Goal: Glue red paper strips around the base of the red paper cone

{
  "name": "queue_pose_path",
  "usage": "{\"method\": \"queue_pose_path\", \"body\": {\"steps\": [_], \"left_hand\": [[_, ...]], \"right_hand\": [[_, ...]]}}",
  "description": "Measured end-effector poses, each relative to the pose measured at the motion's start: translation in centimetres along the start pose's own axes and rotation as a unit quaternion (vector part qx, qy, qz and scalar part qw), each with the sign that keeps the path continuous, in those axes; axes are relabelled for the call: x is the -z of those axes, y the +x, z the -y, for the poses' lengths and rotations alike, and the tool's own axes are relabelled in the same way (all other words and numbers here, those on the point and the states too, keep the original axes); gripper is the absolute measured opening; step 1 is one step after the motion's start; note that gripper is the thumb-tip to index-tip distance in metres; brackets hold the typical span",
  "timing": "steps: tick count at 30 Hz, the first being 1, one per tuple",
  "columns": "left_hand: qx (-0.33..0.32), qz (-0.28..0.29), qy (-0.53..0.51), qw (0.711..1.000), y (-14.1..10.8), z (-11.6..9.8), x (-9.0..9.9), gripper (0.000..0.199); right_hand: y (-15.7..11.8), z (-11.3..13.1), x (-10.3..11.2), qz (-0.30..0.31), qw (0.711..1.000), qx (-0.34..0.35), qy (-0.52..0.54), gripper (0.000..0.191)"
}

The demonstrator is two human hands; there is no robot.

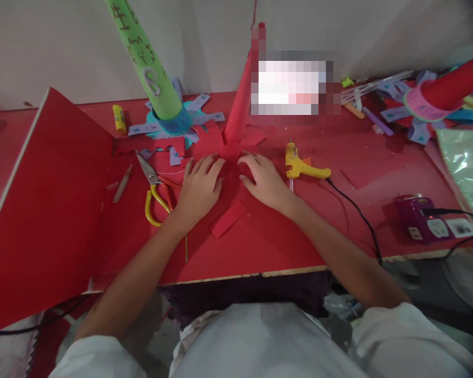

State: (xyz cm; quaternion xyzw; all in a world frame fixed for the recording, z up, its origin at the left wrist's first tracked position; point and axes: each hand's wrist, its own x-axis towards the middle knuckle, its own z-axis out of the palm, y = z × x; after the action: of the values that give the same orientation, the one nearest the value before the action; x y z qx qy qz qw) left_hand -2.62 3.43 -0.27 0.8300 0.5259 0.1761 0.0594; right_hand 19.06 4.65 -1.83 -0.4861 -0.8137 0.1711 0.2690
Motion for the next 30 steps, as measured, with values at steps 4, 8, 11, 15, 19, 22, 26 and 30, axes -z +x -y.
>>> {"method": "queue_pose_path", "body": {"steps": [4, 8, 11, 15, 19, 22, 26, 30], "left_hand": [[-0.012, 0.017, 0.003, 1.000, -0.11, 0.27, -0.26, 0.046], [-0.020, 0.021, 0.025, 0.999, -0.17, 0.40, -0.23, 0.039], [-0.024, 0.016, 0.024, 0.999, -0.18, 0.44, -0.20, 0.038], [-0.029, 0.013, 0.031, 0.999, -0.22, 0.38, -0.20, 0.038], [-0.035, 0.004, 0.049, 0.998, -0.28, 0.37, -0.29, 0.037], [-0.034, 0.005, 0.046, 0.998, -0.28, 0.41, -0.34, 0.038], [-0.034, 0.004, 0.050, 0.998, -0.20, 0.22, -0.02, 0.038], [-0.038, 0.005, 0.049, 0.998, -0.23, -0.48, 0.54, 0.034]], "right_hand": [[-0.42, 0.16, 0.01, 0.019, 0.997, 0.020, -0.075, 0.033], [-0.58, 0.27, -0.08, 0.018, 0.993, 0.019, -0.117, 0.039], [-0.67, 0.35, -0.23, 0.013, 0.992, 0.020, -0.127, 0.041], [-0.89, 0.50, -0.43, 0.011, 0.992, 0.021, -0.123, 0.043], [-1.05, 0.51, -0.65, -0.011, 0.990, 0.028, -0.140, 0.044], [-1.01, 0.46, -0.74, -0.026, 0.988, 0.031, -0.151, 0.042], [-0.84, 0.43, -0.75, -0.014, 0.986, 0.027, -0.163, 0.041], [-0.80, 0.60, -0.86, -0.009, 0.987, 0.022, -0.158, 0.042]]}}
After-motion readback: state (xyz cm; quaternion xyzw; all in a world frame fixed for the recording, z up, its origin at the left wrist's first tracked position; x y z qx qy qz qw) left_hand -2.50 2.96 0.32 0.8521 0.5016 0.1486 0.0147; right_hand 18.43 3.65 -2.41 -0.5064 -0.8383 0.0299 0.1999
